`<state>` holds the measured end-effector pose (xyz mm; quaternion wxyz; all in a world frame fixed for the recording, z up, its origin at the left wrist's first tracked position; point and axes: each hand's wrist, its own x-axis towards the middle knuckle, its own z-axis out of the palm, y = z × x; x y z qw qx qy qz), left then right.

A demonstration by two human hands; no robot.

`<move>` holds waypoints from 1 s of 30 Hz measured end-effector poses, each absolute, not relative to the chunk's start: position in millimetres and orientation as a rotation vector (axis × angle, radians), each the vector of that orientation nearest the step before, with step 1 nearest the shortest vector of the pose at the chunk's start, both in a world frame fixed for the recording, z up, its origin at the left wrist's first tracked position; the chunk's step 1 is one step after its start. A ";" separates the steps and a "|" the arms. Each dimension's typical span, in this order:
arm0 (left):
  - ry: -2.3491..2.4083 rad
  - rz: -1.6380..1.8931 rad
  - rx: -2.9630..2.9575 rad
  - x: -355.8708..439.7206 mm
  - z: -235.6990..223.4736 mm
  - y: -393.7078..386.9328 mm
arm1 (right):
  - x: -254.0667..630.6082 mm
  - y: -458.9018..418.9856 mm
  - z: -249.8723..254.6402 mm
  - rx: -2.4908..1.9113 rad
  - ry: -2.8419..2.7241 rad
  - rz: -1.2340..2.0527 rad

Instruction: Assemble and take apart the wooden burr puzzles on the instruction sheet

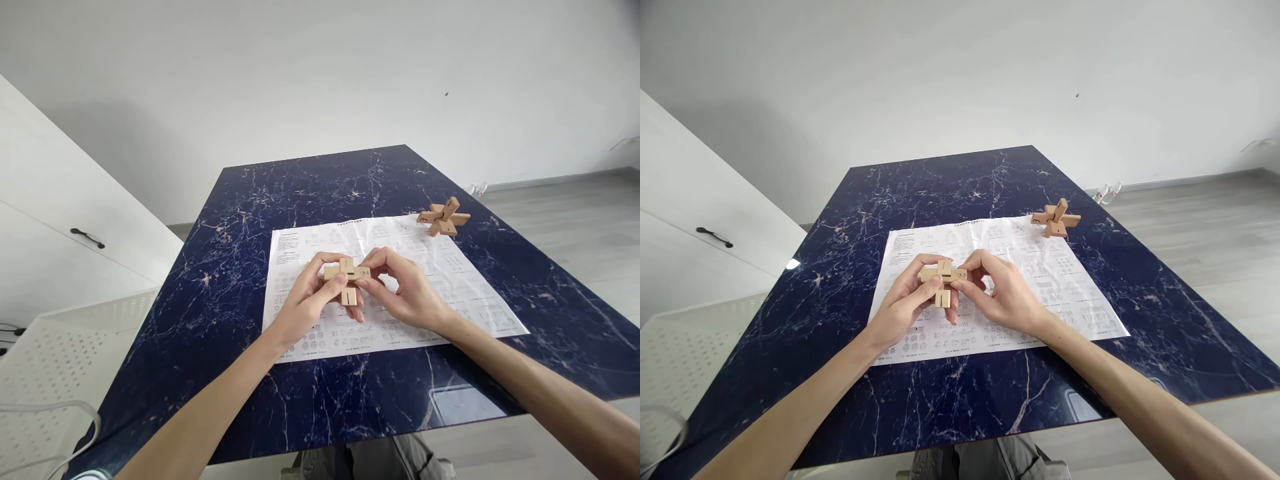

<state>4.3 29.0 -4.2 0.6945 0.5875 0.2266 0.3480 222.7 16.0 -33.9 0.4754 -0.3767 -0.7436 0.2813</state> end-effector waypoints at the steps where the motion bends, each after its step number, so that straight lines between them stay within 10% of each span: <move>1: 0.503 0.771 1.324 3.6 -3.8 29.9 | 222.7 15.8 -34.5 -0.925 -1.824 0.680; 30: 0.668 0.867 1.681 -3.1 -3.9 36.2 | 225.5 15.1 -35.3 -0.888 -1.929 0.337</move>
